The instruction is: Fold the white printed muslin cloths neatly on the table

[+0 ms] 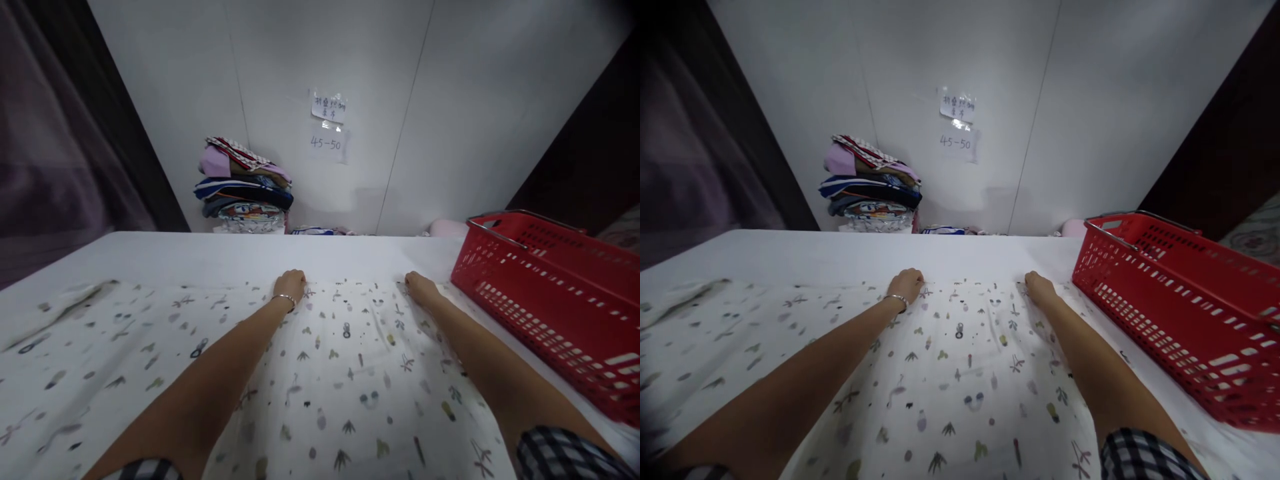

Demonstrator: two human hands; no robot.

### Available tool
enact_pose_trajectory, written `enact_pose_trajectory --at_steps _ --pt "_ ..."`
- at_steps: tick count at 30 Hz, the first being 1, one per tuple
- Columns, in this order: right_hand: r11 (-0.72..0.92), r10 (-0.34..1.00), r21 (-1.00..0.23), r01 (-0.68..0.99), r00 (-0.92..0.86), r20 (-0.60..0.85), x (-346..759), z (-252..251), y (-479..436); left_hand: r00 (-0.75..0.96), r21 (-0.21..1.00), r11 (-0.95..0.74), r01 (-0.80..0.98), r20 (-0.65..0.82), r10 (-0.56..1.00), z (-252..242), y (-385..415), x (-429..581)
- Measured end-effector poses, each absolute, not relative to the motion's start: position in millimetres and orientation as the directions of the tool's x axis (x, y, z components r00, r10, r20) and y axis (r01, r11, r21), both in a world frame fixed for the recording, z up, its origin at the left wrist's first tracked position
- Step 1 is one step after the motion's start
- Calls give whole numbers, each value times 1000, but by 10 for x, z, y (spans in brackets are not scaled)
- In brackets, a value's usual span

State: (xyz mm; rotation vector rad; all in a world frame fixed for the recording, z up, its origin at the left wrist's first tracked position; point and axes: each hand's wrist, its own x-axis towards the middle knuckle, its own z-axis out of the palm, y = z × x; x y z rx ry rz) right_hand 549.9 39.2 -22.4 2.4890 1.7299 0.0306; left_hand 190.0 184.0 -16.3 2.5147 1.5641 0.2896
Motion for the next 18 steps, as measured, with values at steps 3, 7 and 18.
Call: enact_pose_trajectory --at_steps 3,7,18 --pt "-342 934 110 933 351 -70 5502 -238 417 450 219 -457 862 84 889 -181 1849 1918" --pt "-346 933 113 931 354 -69 5497 -251 415 459 195 -464 864 77 885 -180 1877 1941" --pt "-297 948 14 955 297 -114 5666 -213 413 531 253 -516 818 13 847 -140 1988 1870"
